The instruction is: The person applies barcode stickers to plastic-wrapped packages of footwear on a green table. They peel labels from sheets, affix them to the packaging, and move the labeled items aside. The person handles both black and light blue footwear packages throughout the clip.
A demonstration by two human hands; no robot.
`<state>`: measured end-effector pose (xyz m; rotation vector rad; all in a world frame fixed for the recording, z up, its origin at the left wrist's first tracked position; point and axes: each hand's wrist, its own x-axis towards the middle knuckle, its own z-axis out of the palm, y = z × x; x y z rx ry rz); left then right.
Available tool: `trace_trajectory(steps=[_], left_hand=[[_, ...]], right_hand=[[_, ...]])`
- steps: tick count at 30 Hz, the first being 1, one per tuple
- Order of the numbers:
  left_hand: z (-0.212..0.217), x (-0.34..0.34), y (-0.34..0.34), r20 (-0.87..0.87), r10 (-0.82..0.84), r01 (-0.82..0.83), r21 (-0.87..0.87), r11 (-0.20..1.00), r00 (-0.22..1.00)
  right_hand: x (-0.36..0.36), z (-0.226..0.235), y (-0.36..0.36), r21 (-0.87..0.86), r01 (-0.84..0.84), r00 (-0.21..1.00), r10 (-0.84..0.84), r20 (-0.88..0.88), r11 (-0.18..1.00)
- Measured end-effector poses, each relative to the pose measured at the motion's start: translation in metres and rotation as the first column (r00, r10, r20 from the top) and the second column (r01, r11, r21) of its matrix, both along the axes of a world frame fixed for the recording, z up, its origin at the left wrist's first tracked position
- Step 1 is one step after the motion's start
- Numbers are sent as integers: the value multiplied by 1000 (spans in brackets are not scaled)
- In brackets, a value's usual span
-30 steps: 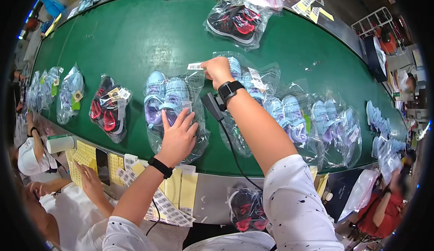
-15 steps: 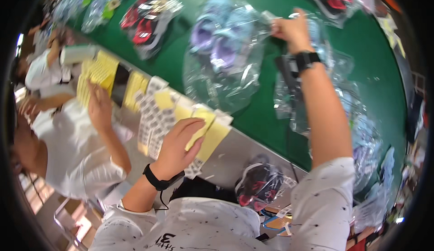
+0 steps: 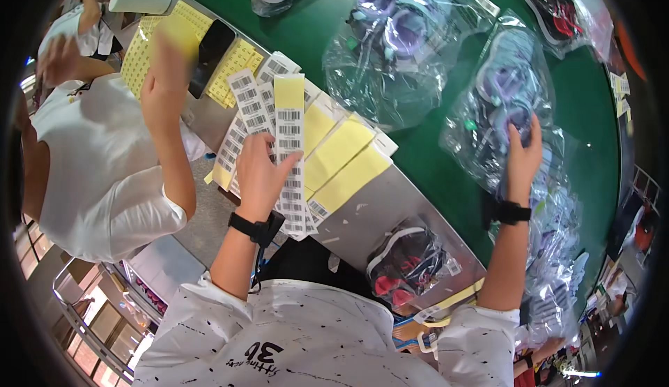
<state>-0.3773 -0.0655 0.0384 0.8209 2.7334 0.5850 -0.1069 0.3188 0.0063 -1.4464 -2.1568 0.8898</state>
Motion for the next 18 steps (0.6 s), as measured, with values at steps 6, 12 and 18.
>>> trace_trajectory(steps=[6,12,18], left_hand=[[10,-6,-2,260,12,-39,99,994,965],[102,42,32,737,-280,-65,401,914,615],[124,75,74,729,-314,-210,530,822,609]], right_hand=[[-25,34,-37,126,-147,981,129,142,981],[-79,134,-153,-517,-492,858,290,-424,701],[-61,134,-176,-760,-451,828,-100,-552,468]])
